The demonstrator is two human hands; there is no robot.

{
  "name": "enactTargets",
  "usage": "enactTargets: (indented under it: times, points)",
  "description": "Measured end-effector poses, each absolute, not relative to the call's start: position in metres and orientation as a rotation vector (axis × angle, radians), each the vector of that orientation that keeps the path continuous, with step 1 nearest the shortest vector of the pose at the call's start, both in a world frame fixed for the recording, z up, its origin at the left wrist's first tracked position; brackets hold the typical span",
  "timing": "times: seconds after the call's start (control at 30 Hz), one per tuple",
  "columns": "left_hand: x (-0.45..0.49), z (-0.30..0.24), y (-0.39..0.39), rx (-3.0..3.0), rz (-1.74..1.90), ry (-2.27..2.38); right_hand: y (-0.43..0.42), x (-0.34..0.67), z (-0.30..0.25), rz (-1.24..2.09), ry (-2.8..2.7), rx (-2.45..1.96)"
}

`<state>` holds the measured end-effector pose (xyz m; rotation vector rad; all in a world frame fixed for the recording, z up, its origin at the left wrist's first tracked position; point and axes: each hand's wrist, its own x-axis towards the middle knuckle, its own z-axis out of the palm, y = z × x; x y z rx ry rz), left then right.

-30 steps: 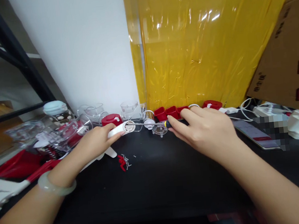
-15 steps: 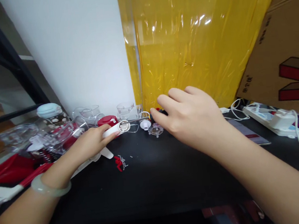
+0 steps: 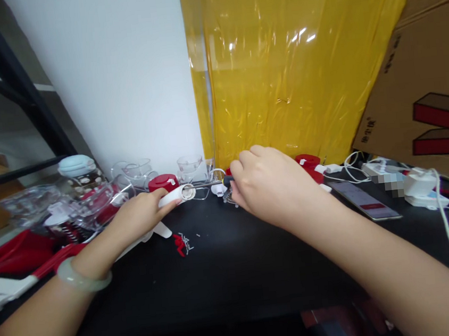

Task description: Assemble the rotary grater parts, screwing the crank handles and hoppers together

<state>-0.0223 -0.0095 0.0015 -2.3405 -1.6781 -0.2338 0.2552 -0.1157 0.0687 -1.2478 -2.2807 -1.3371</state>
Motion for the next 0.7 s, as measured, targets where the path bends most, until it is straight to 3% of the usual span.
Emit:
enactTargets:
  times: [0.43,0.7]
  points:
    - [-0.025,-0.004,-0.006,-2.245,-0.238,-1.708,-0.094,0.272,0.033,-1.346,-2.216,-1.380]
    - [-0.027,0.001,-0.007,-2.195,-0.188,-1.742,-0.080,0.282,0.009,-1.556,-2.164,-1.140]
